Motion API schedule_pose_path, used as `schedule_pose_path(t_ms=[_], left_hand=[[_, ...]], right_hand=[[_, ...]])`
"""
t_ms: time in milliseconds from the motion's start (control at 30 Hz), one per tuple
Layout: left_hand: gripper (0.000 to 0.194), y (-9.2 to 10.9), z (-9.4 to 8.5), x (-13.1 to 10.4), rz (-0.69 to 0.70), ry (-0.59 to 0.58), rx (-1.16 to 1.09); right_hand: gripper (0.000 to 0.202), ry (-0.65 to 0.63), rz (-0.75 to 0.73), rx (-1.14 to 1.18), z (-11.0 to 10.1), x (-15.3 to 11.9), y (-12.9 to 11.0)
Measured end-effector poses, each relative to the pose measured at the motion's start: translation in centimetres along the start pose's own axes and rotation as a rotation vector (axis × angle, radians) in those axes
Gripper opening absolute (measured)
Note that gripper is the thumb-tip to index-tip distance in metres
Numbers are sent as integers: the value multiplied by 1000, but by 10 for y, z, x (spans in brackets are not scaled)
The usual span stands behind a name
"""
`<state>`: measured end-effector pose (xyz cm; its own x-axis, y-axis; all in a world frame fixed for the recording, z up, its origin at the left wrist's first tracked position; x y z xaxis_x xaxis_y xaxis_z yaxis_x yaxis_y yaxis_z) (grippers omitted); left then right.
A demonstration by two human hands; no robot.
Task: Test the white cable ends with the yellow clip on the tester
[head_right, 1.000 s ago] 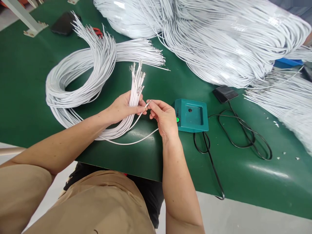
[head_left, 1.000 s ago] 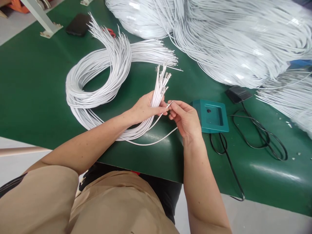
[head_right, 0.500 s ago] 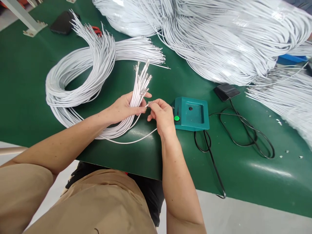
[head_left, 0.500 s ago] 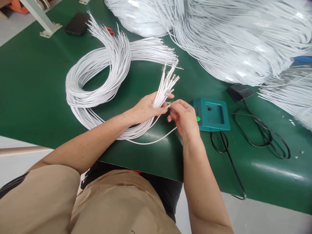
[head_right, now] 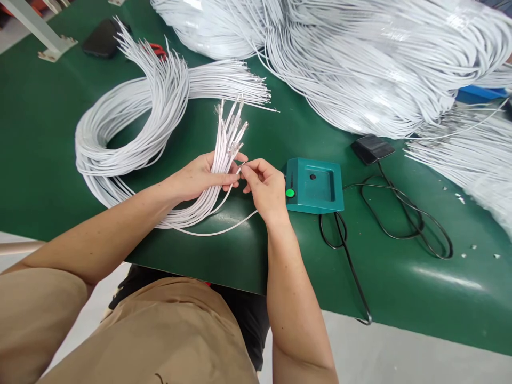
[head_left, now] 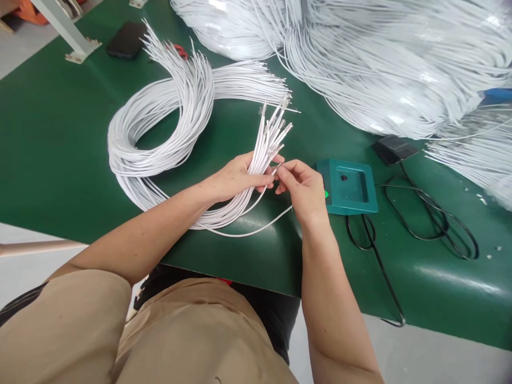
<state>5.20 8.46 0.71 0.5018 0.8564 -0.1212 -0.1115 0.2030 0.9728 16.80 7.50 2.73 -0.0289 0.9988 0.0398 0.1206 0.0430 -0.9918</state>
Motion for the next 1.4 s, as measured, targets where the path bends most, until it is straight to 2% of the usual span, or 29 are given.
schedule_pose_path(t_ms=[133, 200, 300, 433, 567, 700, 867, 1100, 1167, 1333, 1400], left_hand=[[41, -7, -3, 2, -56, 26, -99], [42, -9, -5, 3, -71, 52, -106], [45, -6, -9, 2, -51, 74, -56], [48, -2, -12, 1, -17, 95, -1], [43, 1, -13, 0, 2, 133, 41], [42, 3, -14, 0, 8, 157, 90], [44, 3, -14, 1, 29, 150, 148], [43, 4, -12, -1, 17, 147, 162], [43, 4, -12, -1, 12, 152, 146], [52, 4, -9, 0, 32, 116, 85], [57, 3, -8, 0, 36, 98, 60]], right_hand=[[19, 65, -417, -496, 3, -10, -38], [20, 52, -494, -599, 7, -13, -42], [13, 55, -383, -510, 3, -8, -32], [16, 76, -54, -118, -6, 1, 1], [23, 148, 5, 174, -11, 1, 6], [32, 122, 61, 271, -4, 0, 10], [31, 86, 66, 312, 1, -1, 9], [13, 96, 93, 300, -2, 1, 12], [11, 127, 81, 223, -5, 1, 12], [6, 223, 11, -149, -18, 0, 5], [9, 229, 2, -128, -20, 0, 4]])
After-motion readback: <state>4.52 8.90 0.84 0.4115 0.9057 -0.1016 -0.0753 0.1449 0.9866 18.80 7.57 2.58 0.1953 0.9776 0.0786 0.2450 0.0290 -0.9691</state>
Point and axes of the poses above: each hand's wrist, its own x-axis towards the middle knuckle, its own z-axis out of the palm, y = z × x, the point moved 10 cm from there along x, towards the middle knuckle, and after that the axes turned 3 degrees about x, right-handed, at the moved point
